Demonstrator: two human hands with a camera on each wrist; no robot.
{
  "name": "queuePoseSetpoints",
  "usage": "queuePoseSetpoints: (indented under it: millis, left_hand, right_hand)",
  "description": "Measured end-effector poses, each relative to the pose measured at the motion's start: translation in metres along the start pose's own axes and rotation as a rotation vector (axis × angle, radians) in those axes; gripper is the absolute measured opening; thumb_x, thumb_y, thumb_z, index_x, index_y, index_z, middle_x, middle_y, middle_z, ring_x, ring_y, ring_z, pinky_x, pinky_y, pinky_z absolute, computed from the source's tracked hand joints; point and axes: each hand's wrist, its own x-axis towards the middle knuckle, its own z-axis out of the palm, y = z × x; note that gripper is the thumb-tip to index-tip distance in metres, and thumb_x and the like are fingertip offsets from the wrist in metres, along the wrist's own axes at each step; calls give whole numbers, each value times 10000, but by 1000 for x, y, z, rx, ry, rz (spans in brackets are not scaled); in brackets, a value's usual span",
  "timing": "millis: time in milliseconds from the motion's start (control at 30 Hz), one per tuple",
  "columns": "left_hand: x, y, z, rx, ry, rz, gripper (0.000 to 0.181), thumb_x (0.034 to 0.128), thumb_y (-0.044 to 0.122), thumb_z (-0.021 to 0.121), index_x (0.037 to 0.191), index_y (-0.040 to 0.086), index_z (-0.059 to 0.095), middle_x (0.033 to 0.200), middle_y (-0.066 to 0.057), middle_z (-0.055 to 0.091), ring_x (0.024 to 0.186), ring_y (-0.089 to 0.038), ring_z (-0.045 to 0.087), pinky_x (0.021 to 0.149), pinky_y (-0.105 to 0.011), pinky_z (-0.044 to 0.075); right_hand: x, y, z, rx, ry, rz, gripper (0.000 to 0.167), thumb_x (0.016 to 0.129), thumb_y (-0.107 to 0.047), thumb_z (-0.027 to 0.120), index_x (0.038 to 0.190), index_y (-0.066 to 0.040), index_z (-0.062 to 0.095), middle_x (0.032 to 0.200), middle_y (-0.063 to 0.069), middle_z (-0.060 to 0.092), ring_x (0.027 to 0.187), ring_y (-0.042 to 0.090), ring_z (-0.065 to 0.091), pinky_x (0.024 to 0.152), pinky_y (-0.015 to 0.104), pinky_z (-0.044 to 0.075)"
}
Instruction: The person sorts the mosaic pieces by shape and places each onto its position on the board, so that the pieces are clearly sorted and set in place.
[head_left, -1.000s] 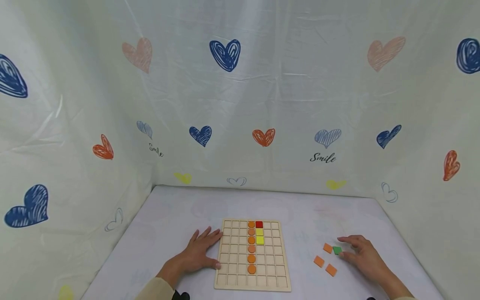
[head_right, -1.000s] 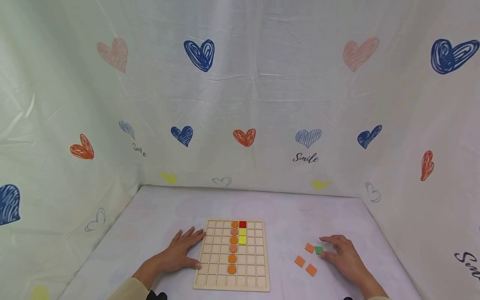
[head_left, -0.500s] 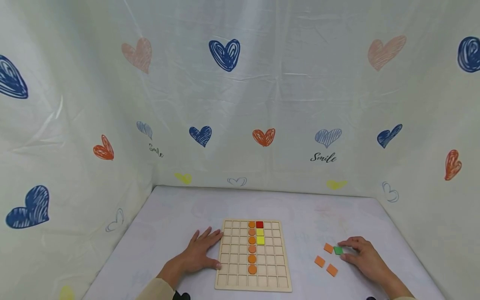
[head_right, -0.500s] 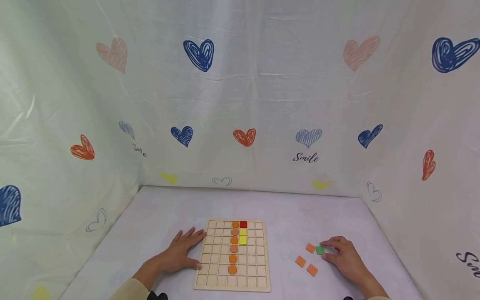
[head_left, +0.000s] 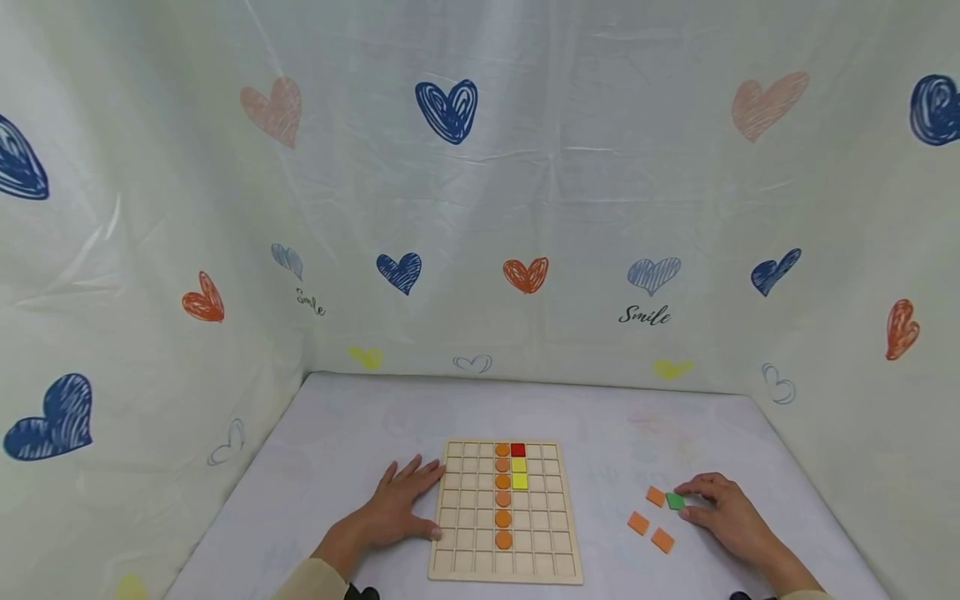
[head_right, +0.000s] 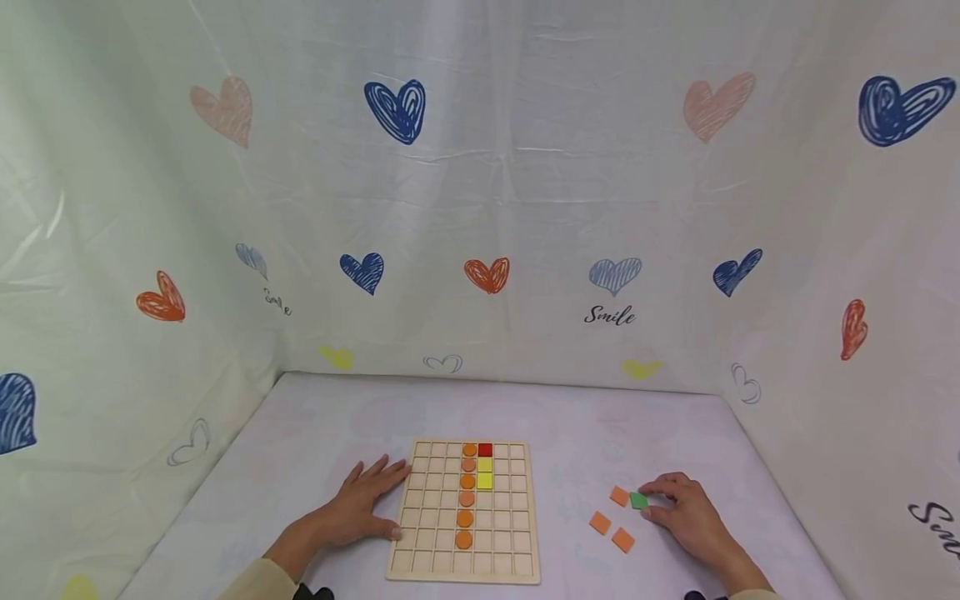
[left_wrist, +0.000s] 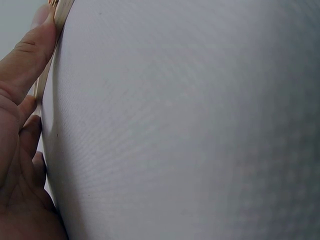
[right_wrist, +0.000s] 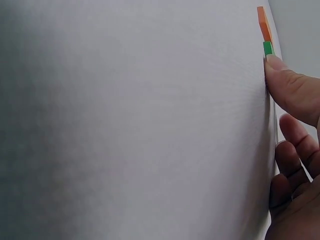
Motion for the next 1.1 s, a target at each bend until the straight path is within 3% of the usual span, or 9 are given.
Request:
queuePoseSetpoints:
  millis: [367,500,600,667,1100]
  left_hand:
    - [0,0,1,-12,-6,0,1072,737,542,893,1610,112,444,1698,-106,388,1626,-423,166,1313,-668,-36]
    - [0,0,1,-14,-9,-2,1068,739,539,893,1611,118,443,1700,-101,385,1628,-420,163,1314,-665,-38]
    - [0,0,1,-17,-12,-2,1064,741,534,894,1611,118,443,1700,-104,385,1626,-423,164,1313,-667,-37]
    - [-1,0,0,-19,-14,-1,1062,744,535,892,1610,115,443,1699,-108,385,1625,-426,166,1313,-670,-34]
    - [0,0,0,-20,-18,-2,1055,750,533,894,1615,134,440,1704,-92,378,1629,-416,163,1315,-665,-32]
  right_hand:
    - [-5,-1,0,-10,70,-2,272,904,-256,827,1143,-134,781,1238,118,679,1183,366,625,1012,589,527]
    - [-4,-5,-2,45,64,70,356,922,-303,818,1208,-99,762,1181,82,729,1078,252,657,918,411,580]
    - [-4,-7,-2,83,66,121,413,934,-323,811,1257,-75,743,1089,36,733,946,134,622,773,254,548]
    - [-4,-7,-2,104,70,132,425,942,-316,805,1277,-64,732,1050,17,719,889,96,599,722,214,527]
    - [-2,-24,5,124,167,61,320,948,-90,741,1264,-44,723,1081,96,775,864,34,637,696,186,559]
